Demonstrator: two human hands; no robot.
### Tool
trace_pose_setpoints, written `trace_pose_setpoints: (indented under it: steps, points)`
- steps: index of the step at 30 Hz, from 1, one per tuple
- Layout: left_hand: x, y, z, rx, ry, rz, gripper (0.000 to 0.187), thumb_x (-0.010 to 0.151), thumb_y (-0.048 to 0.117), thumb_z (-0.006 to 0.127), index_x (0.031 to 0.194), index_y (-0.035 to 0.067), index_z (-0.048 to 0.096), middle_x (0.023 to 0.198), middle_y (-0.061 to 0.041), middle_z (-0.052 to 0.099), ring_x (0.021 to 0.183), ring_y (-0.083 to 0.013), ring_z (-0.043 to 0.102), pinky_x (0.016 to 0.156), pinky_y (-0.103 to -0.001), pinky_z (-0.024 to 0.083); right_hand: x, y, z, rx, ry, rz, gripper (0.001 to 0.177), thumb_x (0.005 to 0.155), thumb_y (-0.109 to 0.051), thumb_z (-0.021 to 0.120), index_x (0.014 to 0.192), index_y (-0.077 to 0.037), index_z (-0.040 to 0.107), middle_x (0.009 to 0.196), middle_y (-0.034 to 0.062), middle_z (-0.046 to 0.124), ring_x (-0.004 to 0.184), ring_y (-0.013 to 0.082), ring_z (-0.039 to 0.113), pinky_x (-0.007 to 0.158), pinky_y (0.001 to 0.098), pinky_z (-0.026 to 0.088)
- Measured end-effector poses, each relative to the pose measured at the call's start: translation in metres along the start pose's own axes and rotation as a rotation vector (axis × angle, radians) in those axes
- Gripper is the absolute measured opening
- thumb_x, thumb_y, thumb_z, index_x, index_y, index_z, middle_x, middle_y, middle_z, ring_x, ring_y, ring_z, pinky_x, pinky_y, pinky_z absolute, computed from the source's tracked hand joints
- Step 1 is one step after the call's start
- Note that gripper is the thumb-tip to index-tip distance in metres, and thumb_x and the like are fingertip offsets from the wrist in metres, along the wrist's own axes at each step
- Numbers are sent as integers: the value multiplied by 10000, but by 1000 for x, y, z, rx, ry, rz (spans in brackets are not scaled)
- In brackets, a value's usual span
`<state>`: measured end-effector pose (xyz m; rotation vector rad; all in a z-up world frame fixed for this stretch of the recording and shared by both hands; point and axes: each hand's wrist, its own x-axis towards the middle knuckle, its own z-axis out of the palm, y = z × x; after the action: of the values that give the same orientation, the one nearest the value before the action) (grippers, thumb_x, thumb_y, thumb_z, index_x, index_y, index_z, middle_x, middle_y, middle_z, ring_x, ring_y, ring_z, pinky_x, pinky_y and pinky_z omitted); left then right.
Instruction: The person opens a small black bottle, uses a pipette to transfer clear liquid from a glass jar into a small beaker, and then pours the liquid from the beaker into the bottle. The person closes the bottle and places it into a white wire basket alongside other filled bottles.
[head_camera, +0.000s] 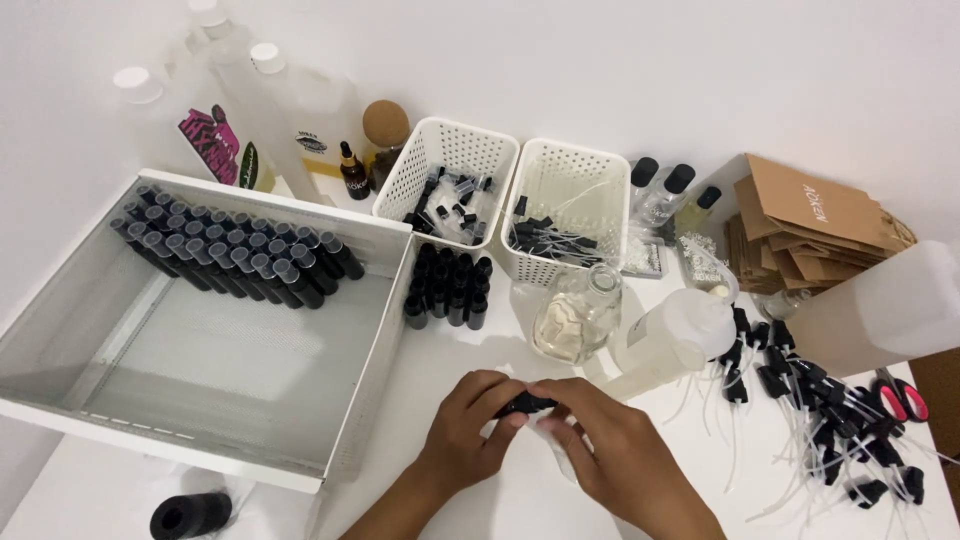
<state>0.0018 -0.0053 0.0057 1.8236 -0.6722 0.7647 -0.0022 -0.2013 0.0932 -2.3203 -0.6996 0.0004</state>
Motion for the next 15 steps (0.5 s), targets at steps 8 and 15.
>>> trace_pose_setpoints:
  steps: [8,15]
  points:
    - [-8,-1,0,87,-49,48,300,1069,272,586,1264,47,619,1080,-112,611,880,-249,586,784,-356,522,-2,18,31,-151,200,75,228,967,-347,627,842,-164,573,729,-35,600,527,161,563,532,345,451]
    - [-3,1,-2,54,-35,26,247,1066,172,521,1229,5,603,1101,-157,614,918,-296,598,820,-384,530,8,-14,-3,14,13,111,380,910,-336,675,1273,-226,651,1128,-58,740,775,106,755,523,275,632]
